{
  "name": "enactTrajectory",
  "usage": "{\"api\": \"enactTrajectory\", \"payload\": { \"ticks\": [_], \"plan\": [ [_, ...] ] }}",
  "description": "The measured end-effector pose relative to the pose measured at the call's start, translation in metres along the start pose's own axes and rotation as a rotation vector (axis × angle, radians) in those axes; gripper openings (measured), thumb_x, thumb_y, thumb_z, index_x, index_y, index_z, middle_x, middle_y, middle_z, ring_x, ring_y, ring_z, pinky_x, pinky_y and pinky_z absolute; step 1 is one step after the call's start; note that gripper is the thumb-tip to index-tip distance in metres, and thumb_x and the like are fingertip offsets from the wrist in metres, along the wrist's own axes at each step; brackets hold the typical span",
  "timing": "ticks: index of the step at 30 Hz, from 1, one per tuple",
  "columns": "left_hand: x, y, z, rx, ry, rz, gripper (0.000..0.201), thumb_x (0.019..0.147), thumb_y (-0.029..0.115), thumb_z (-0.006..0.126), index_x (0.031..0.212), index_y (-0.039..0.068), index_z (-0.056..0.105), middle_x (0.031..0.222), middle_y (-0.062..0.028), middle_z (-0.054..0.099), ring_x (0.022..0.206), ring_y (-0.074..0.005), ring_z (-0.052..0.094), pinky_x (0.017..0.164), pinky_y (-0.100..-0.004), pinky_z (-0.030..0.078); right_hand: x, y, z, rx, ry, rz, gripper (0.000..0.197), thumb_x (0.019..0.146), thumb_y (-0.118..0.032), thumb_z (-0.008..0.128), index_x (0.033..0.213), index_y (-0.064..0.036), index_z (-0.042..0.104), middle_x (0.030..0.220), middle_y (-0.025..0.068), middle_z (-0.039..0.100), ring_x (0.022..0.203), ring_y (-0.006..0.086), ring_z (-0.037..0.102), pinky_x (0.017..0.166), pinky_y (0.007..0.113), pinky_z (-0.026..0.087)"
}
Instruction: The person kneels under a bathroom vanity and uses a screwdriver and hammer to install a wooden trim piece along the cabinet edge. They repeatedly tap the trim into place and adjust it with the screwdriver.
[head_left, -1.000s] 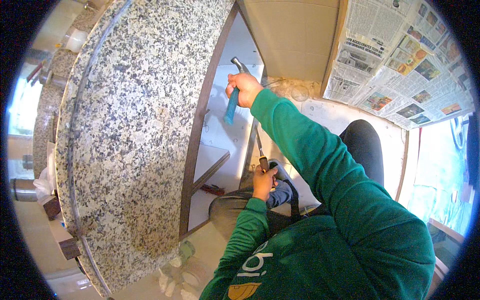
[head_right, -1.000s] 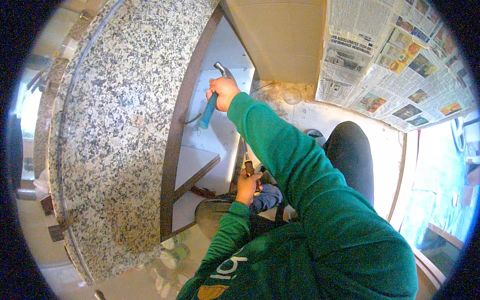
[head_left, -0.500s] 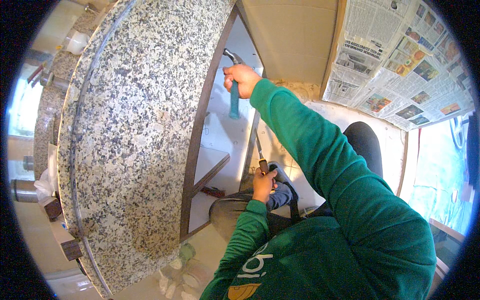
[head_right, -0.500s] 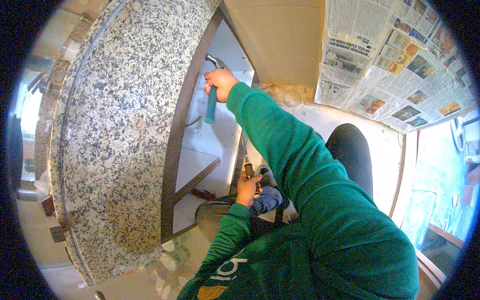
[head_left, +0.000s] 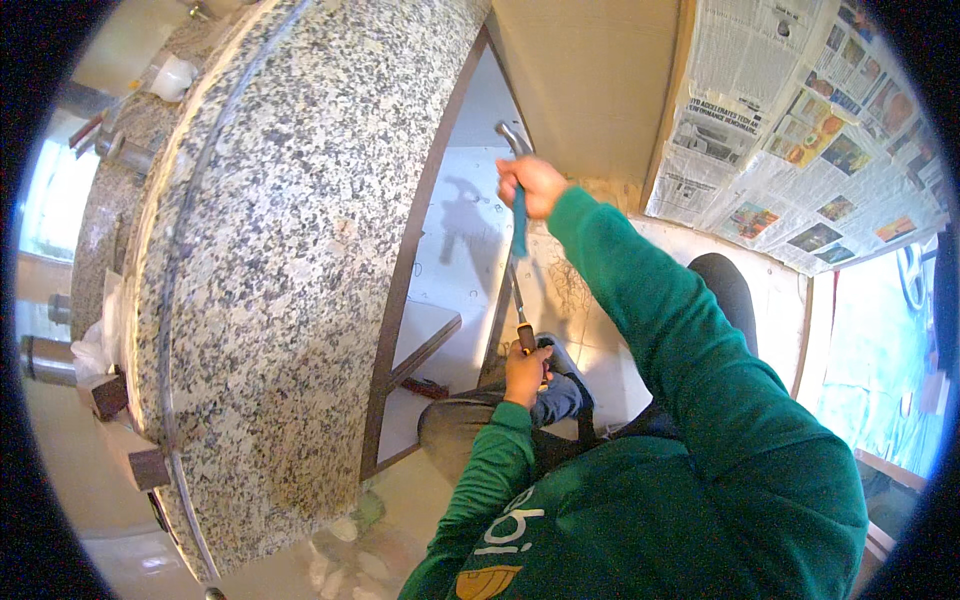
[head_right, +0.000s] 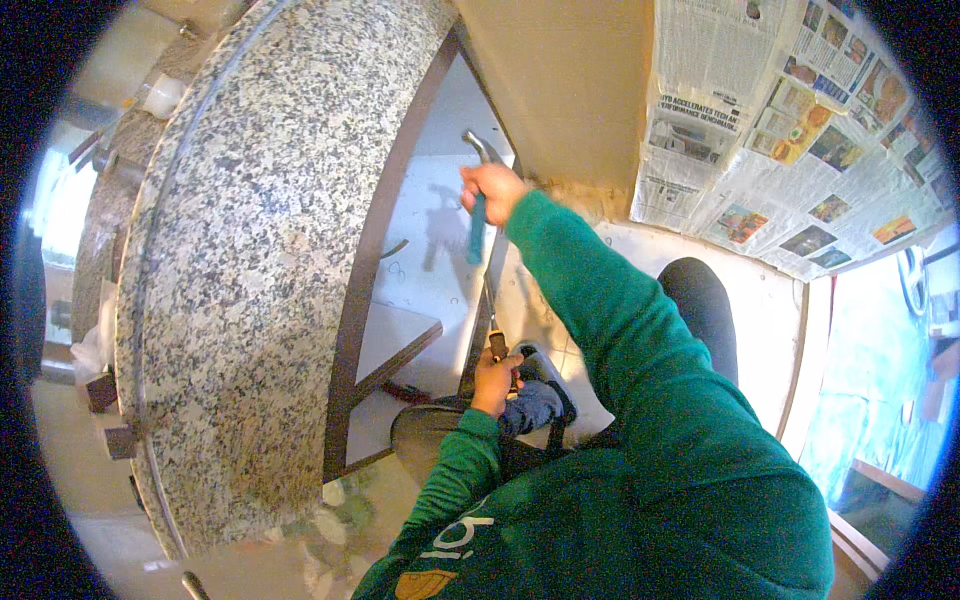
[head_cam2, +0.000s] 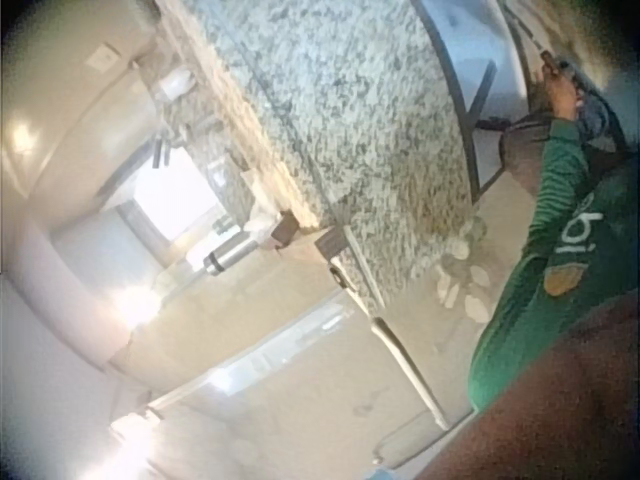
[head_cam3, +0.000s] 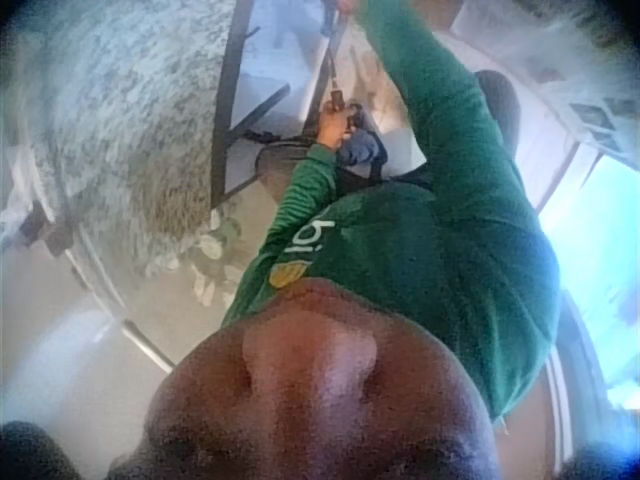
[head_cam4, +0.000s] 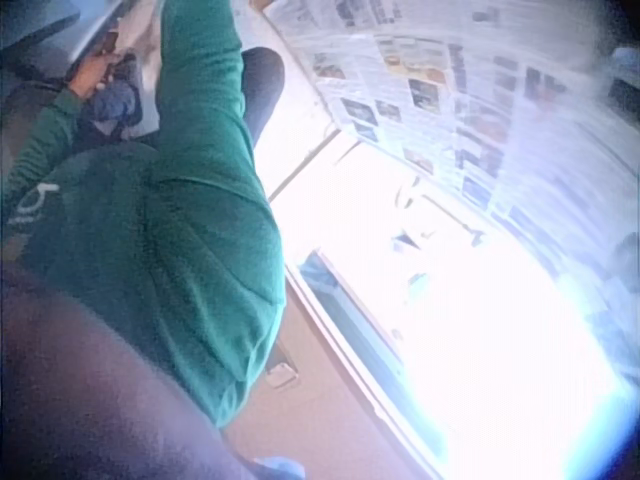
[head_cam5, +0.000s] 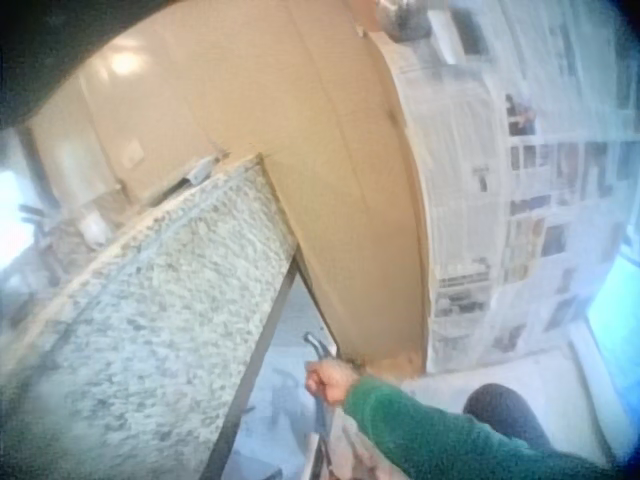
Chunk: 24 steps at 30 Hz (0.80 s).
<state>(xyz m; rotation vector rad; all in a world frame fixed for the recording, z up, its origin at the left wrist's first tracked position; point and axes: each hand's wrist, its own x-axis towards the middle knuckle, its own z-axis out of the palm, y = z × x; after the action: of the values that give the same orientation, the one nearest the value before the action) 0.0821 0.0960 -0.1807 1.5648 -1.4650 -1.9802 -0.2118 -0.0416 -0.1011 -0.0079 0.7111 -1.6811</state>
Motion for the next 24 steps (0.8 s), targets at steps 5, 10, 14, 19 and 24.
{"api": "enactTrajectory", "payload": {
  "ticks": [5,10,14,19,24],
  "plan": [
    [0.008,-0.013,-0.006,0.053,0.0,0.002,0.028,0.082,0.011,0.073,0.098,0.005,0.05,0.072,-0.0047,0.056,0.051,-0.0148,0.057,0.042,-0.031,0.049,-0.082,0.023,-0.069,-1.231,-0.054,-0.307,0.019,0.082,-0.019,0.065,0.07,-0.0083,0.055,0.066,0.0113,0.053,0.06,0.0302,0.054,0.055,0.042,0.045],
    [0.012,-0.022,-0.007,0.124,0.065,0.058,0.031,0.081,0.014,0.074,0.102,0.003,0.053,0.072,-0.006,0.059,0.049,-0.0171,0.057,0.044,-0.0332,0.05,-0.153,-0.02,-0.047,-0.421,0.232,-0.111,0.007,0.096,-0.009,0.054,0.102,-0.0113,0.054,0.066,0.0018,0.049,0.054,0.0148,0.05,0.046,0.031,0.042],
    [0.009,-0.017,-0.007,0.273,0.102,0.06,0.038,0.08,0.019,0.071,0.107,0.001,0.051,0.074,-0.0085,0.061,0.054,-0.0198,0.063,0.048,-0.037,0.051,-0.227,-0.029,-0.028,-0.394,0.025,-0.194,0.018,0.103,-0.03,0.056,0.101,-0.0125,0.054,0.061,0.0021,0.05,0.048,0.0165,0.051,0.044,0.031,0.043],
    [-0.003,-0.013,-0.011,0.241,0.104,0.102,0.046,0.077,0.022,0.071,0.112,0.001,0.05,0.077,-0.0122,0.063,0.057,-0.0239,0.065,0.052,-0.0377,0.052,-0.291,0.01,-0.016,-0.818,0.301,-0.317,0.012,0.098,-0.01,0.058,0.089,-0.0107,0.05,0.058,0.0001,0.045,0.037,0.0119,0.042,0.033,0.027,0.033],
    [-0.01,-0.013,-0.011,0.298,0.127,0.123,0.047,0.077,0.022,0.071,0.113,-0.001,0.05,0.077,-0.0149,0.065,0.056,-0.0255,0.066,0.053,-0.0401,0.052,-0.333,-0.004,0.069,-0.795,-0.039,-0.713,0.03,0.097,-0.009,0.053,0.126,-0.0028,0.054,0.069,-0.0001,0.047,0.046,0.0082,0.042,0.037,0.023,0.033]
  ]
}}
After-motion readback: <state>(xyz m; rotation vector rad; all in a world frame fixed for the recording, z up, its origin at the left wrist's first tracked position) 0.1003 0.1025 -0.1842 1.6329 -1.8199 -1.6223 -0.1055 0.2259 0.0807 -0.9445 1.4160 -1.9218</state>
